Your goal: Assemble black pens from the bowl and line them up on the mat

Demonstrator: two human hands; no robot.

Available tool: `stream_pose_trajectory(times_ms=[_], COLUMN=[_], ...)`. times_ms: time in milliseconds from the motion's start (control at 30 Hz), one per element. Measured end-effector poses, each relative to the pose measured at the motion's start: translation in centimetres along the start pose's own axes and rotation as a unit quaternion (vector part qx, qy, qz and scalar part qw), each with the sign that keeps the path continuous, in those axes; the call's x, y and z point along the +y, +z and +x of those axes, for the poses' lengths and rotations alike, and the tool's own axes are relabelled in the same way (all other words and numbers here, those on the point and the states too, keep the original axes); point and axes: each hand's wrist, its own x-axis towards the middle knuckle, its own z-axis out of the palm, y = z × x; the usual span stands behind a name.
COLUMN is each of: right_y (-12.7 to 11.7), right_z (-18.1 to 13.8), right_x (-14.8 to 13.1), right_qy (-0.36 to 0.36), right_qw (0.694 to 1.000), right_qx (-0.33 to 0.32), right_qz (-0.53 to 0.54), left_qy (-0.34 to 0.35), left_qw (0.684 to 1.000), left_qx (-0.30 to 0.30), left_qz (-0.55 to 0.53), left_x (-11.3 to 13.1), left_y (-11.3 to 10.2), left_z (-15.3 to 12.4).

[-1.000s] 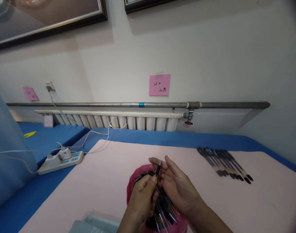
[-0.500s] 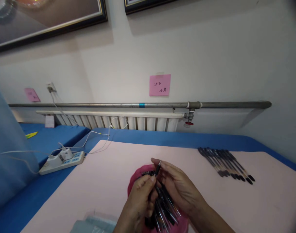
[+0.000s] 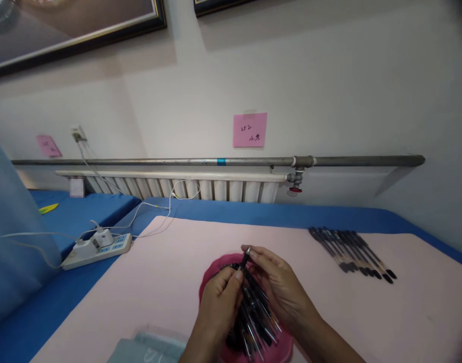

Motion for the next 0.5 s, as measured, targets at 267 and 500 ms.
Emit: stream_pose_trajectory(times_ms=[267, 500], right_y=[-0.7, -0.9], right_z=[0.3, 0.1], right_x=[0.5, 0.4], right_qy=[-0.018, -0.055], right_qw=[0.999, 0.986], right_qx=[-0.01, -0.009], right_qz=[-0.045, -0.158], left_qy=[0.106, 0.106], left_qw=[0.974, 0.973], left_qx=[0.025, 0.094], left_qz=[0.199, 0.184], left_x=[0.5, 0.8], left_y=[-0.6, -2.1], left_z=[-0.4, 0.1])
